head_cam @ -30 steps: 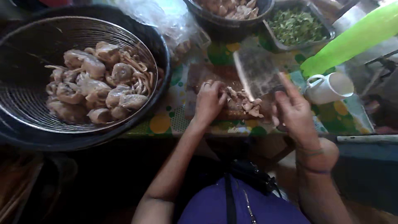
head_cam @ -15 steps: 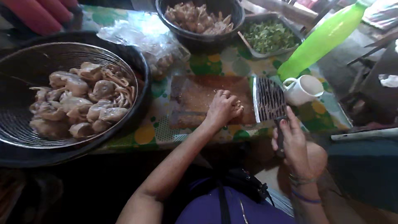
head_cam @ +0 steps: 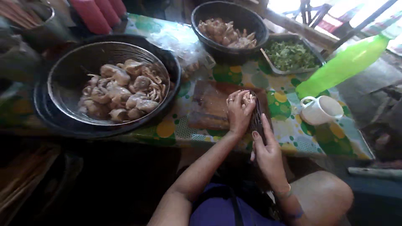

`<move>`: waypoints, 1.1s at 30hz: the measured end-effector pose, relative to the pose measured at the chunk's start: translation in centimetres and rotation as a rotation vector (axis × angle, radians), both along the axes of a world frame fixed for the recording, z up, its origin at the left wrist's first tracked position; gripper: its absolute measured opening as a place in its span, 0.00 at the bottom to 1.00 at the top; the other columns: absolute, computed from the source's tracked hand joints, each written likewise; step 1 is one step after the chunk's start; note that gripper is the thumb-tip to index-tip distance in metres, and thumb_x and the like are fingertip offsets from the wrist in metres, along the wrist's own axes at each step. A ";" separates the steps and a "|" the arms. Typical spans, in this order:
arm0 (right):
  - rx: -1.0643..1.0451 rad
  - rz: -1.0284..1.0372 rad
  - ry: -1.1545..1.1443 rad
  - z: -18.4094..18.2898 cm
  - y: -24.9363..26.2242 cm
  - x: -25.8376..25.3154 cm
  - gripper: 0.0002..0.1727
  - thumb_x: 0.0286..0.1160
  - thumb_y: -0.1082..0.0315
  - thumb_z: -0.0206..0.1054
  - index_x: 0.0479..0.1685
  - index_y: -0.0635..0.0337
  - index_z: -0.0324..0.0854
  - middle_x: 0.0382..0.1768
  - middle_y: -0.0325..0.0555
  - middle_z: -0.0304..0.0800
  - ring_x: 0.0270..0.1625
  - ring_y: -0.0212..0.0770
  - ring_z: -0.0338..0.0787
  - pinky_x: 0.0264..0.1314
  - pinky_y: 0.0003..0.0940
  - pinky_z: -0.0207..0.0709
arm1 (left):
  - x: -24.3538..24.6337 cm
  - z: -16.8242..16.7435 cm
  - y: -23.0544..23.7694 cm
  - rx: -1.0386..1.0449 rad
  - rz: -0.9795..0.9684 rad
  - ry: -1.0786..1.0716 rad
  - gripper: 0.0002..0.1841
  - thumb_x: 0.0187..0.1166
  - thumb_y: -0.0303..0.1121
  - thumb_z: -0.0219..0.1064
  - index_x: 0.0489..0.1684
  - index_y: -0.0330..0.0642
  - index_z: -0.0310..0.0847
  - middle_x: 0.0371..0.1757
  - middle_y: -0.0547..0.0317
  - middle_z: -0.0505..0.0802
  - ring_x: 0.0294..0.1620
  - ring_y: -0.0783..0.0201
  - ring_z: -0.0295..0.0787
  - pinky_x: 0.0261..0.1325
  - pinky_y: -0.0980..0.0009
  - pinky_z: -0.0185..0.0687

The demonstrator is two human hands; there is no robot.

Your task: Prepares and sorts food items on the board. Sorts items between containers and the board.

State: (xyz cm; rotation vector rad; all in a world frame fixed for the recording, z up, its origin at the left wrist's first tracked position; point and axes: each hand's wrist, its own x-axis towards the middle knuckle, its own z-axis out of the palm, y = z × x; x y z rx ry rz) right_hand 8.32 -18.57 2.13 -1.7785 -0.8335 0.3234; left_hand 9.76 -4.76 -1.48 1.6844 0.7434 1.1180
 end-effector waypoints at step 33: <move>0.123 -0.104 0.150 2.2 -5.6 6.9 0.34 0.88 0.77 0.47 0.91 0.74 0.39 0.33 0.35 0.81 0.17 0.19 0.80 0.18 0.17 0.79 | -3.0 16.9 31.9 0.187 -0.002 1.337 0.17 0.69 0.33 0.79 0.41 0.23 0.87 0.53 0.31 0.90 0.57 0.37 0.88 0.62 0.36 0.79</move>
